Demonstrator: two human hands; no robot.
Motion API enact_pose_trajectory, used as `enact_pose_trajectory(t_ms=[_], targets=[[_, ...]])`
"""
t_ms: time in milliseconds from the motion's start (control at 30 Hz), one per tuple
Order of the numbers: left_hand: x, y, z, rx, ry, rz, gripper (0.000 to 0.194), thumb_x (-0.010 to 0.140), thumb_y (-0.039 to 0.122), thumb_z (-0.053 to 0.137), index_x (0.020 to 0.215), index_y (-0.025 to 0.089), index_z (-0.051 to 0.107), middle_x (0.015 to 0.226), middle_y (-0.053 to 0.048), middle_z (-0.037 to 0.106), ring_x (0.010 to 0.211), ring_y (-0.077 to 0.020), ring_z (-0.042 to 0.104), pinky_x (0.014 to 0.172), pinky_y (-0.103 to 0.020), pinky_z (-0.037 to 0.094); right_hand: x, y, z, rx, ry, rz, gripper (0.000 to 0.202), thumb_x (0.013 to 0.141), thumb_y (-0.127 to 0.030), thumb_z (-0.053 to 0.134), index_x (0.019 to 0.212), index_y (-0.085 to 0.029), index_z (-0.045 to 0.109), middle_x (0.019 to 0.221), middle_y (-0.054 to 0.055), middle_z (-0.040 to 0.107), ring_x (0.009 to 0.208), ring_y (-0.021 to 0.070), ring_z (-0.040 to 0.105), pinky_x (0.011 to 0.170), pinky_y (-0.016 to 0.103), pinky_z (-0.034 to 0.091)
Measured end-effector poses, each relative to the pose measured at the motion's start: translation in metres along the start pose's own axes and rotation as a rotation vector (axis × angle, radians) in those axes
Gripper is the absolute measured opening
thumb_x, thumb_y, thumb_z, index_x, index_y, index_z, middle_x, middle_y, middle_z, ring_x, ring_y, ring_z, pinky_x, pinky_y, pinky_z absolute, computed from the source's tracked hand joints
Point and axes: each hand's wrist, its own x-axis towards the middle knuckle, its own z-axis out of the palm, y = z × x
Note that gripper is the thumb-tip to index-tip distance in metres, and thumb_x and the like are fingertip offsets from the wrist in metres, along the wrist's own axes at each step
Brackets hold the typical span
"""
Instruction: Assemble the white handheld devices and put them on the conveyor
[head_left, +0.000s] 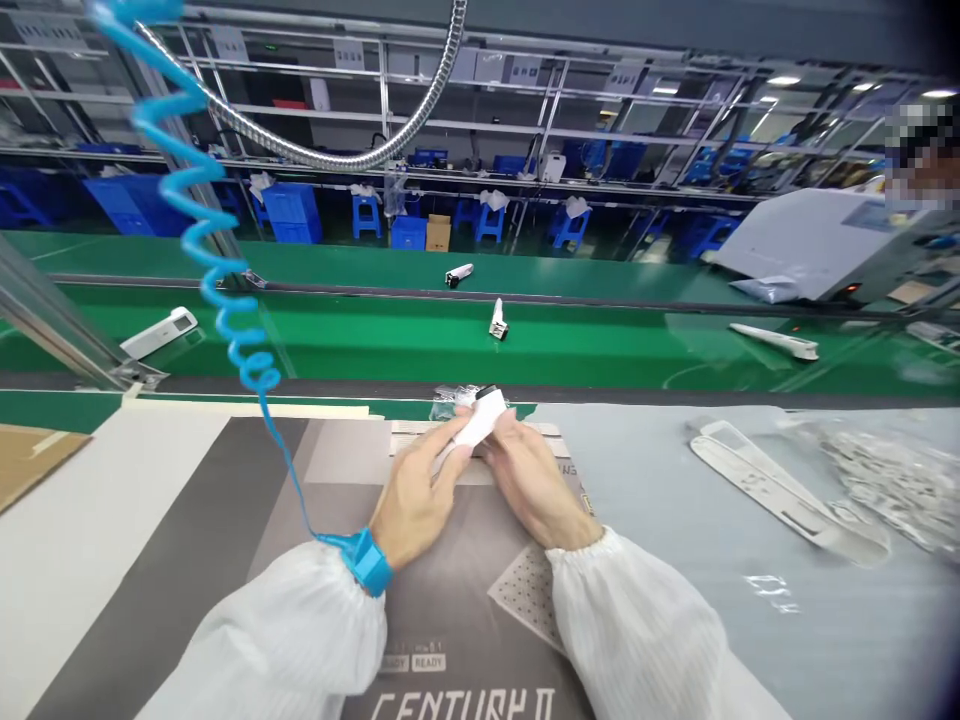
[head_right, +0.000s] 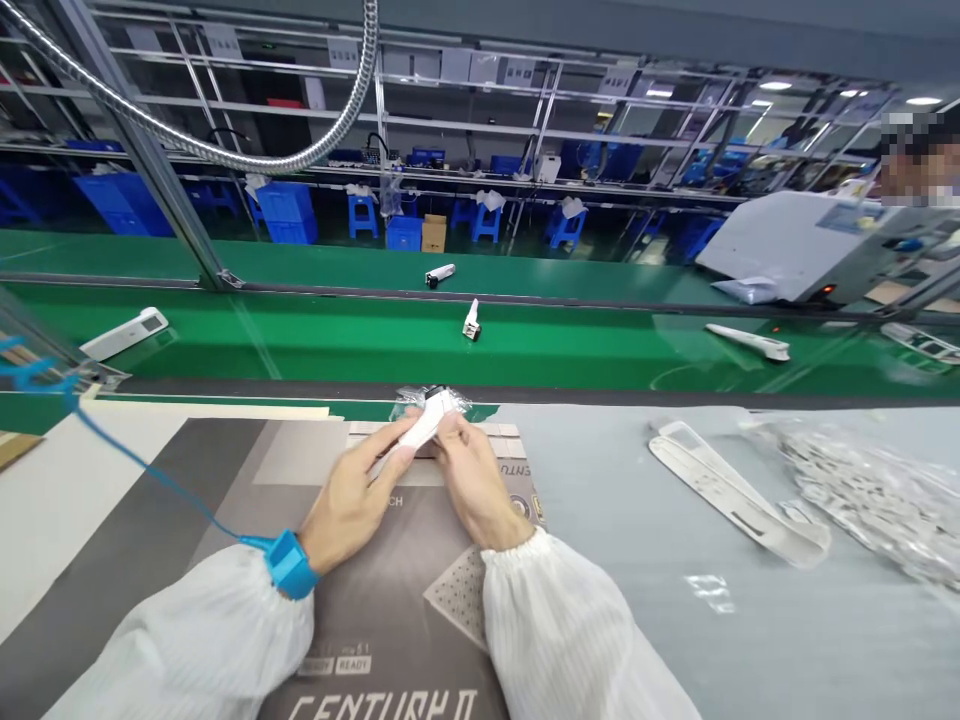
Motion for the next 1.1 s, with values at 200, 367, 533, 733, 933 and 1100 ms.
enact_pose_trajectory(t_ms=[200, 367, 533, 733, 933, 1100], targets=[[-0.009, 0.012, 0.017, 0.567, -0.310, -0.064, 0.061, 0.093, 0.058, 0.042, 0.138, 0.017, 0.050, 0.106, -0.018, 0.072, 0.087, -0.0369, 0.070, 0.075, -0.046, 0.052, -0.005, -0.004, 0.014, 0.403, 0.248, 0.173, 0.048, 0.087, -0.066, 0.047, 0.067, -0.023, 0.054, 0.044, -0.006, 0.041, 0.046, 0.0144, 0.047, 0.055, 0.029, 0.046], [-0.001, 0.008, 0.004, 0.561, -0.327, -0.140, 0.062, 0.090, 0.070, 0.037, 0.112, 0.019, 0.064, 0.086, -0.014, 0.073, 0.081, -0.0353, 0.070, 0.069, -0.040, 0.050, -0.009, -0.017, 0.007, 0.409, 0.045, 0.201, 0.048, 0.087, -0.066, 0.050, 0.070, -0.021, 0.058, 0.054, -0.003, 0.047, 0.055, 0.0142, 0.052, 0.059, 0.028, 0.047], [0.001, 0.001, -0.008, 0.469, 0.034, -0.033, 0.057, 0.090, 0.061, 0.051, 0.132, 0.022, 0.052, 0.118, -0.012, 0.068, 0.111, -0.0309, 0.063, 0.092, -0.043, 0.047, -0.015, -0.009, 0.013, 0.326, -0.184, 0.180, 0.030, 0.088, -0.050, 0.062, 0.096, -0.022, 0.065, 0.101, 0.003, 0.067, 0.101, 0.0193, 0.062, 0.090, 0.033, 0.050], [-0.004, 0.014, 0.009, 0.445, 0.125, 0.140, 0.039, 0.099, 0.043, 0.041, 0.129, 0.023, 0.056, 0.131, -0.010, 0.062, 0.120, -0.0265, 0.059, 0.099, -0.038, 0.046, -0.020, 0.014, 0.030, 0.299, 0.004, 0.133, 0.023, 0.078, -0.038, 0.075, 0.092, -0.021, 0.070, 0.093, 0.004, 0.071, 0.102, 0.0209, 0.065, 0.097, 0.036, 0.051], [0.003, 0.004, -0.017, 0.390, -0.068, 0.023, 0.043, 0.093, 0.046, 0.054, 0.131, 0.027, 0.055, 0.126, -0.006, 0.066, 0.111, -0.0269, 0.063, 0.094, -0.038, 0.047, -0.010, 0.014, 0.017, 0.111, 0.075, 0.110, 0.040, 0.075, -0.052, 0.076, 0.096, -0.019, 0.069, 0.099, 0.006, 0.072, 0.102, 0.0229, 0.066, 0.092, 0.037, 0.055], [0.042, -0.027, -0.082, 0.440, 0.017, -0.310, 0.026, 0.085, 0.045, 0.063, 0.098, 0.022, 0.067, 0.076, -0.004, 0.072, 0.069, -0.0221, 0.066, 0.066, -0.031, 0.047, 0.004, 0.023, -0.006, 0.020, 0.214, 0.047, 0.038, 0.075, -0.052, 0.077, 0.097, -0.022, 0.069, 0.114, 0.007, 0.070, 0.097, 0.0183, 0.067, 0.094, 0.034, 0.055]])
